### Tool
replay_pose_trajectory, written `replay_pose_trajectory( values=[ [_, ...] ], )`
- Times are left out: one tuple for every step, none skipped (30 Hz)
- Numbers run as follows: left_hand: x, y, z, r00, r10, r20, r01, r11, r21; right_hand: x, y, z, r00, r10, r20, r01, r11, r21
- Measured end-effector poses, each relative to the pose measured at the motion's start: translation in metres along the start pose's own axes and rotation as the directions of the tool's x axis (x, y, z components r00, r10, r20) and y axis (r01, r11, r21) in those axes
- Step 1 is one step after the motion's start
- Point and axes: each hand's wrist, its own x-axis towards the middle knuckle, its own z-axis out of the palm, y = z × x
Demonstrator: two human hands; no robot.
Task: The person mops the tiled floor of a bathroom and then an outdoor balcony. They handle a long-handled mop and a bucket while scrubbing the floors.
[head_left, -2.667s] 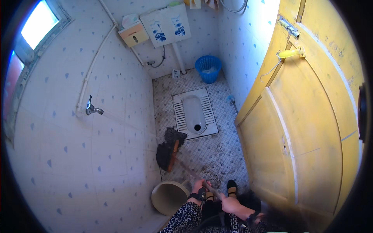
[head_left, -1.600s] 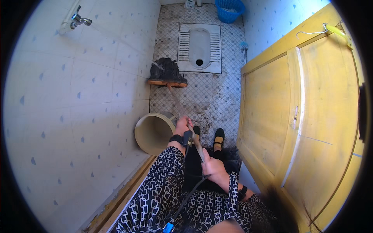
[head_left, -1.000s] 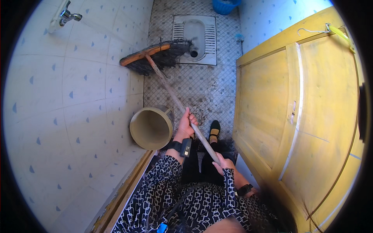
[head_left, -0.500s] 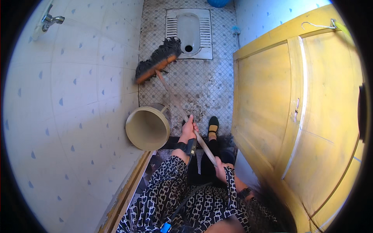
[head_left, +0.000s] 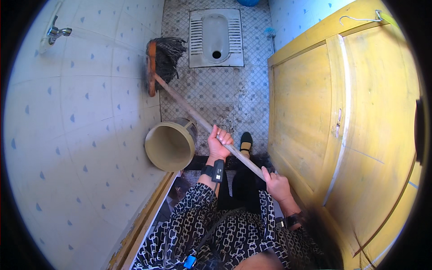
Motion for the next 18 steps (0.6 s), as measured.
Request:
replay_pose_trajectory(
  values=[
    [0.008,0.004,-0.006,1.000,-0.008,0.000,0.008,1.000,-0.008,0.008,-0.001,-0.005,1.000,0.002,0.017,-0.001,0.999,-0.035],
    [0.019,0.010,-0.015,0.998,-0.025,-0.053,0.021,0.997,-0.071,0.017,-0.001,-0.006,0.999,-0.008,0.053,0.011,0.998,-0.065],
    [0.028,0.011,-0.019,0.993,-0.049,-0.110,0.033,0.990,-0.138,0.029,0.000,-0.006,0.991,-0.009,0.131,0.018,0.998,-0.067],
    [0.042,0.011,-0.022,0.965,-0.036,-0.259,0.020,0.998,-0.066,0.040,-0.001,-0.005,0.988,0.031,0.150,-0.026,0.999,-0.030],
    [0.054,0.040,-0.042,0.941,-0.038,-0.336,0.031,0.999,-0.028,0.066,-0.016,-0.008,0.988,0.026,0.151,-0.031,0.999,0.032],
    [0.066,0.058,-0.060,0.905,0.014,-0.425,0.048,0.990,0.135,0.086,-0.029,-0.004,0.983,0.027,0.180,-0.032,0.999,0.027],
    [0.071,0.078,-0.074,0.857,0.085,-0.509,0.079,0.953,0.293,0.104,-0.042,0.002,0.977,0.025,0.211,-0.032,0.999,0.030],
    [0.088,0.072,-0.076,0.858,0.056,-0.511,0.105,0.954,0.280,0.112,-0.041,0.002,0.961,0.036,0.273,-0.048,0.998,0.035],
    [0.094,0.078,-0.078,0.852,0.055,-0.521,0.164,0.917,0.364,0.116,-0.041,0.006,0.957,0.039,0.289,-0.078,0.989,0.128],
    [0.094,0.082,-0.081,0.846,0.058,-0.530,0.219,0.868,0.445,0.114,-0.040,0.012,0.965,0.040,0.260,-0.070,0.992,0.107],
    [0.094,0.075,-0.090,0.841,0.046,-0.538,0.232,0.869,0.438,0.108,-0.036,0.017,0.971,0.050,0.233,-0.069,0.995,0.076],
    [0.094,0.072,-0.094,0.832,0.133,-0.539,0.177,0.857,0.484,0.105,-0.031,0.023,0.974,0.043,0.224,-0.070,0.991,0.113],
    [0.091,0.072,-0.097,0.815,0.223,-0.534,0.119,0.838,0.533,0.097,-0.032,0.028,0.975,0.029,0.220,-0.056,0.991,0.122],
    [0.084,0.055,-0.100,0.785,0.217,-0.580,0.130,0.858,0.497,0.083,-0.027,0.034,0.975,0.020,0.221,-0.051,0.990,0.135],
    [0.075,0.042,-0.098,0.755,0.217,-0.619,0.128,0.877,0.463,0.062,-0.025,0.040,0.974,0.016,0.225,-0.051,0.987,0.152],
    [0.062,0.029,-0.092,0.757,0.131,-0.640,0.174,0.904,0.391,0.036,-0.016,0.062,0.997,0.007,0.079,-0.022,0.980,0.196],
    [0.053,0.019,-0.080,0.759,0.051,-0.649,0.208,0.926,0.316,0.016,-0.010,0.068,0.997,0.015,0.078,-0.029,0.982,0.188],
    [0.044,0.008,-0.066,0.784,0.076,-0.616,0.183,0.920,0.347,0.002,-0.006,0.073,0.997,0.031,0.071,-0.042,0.986,0.160]
  ],
)
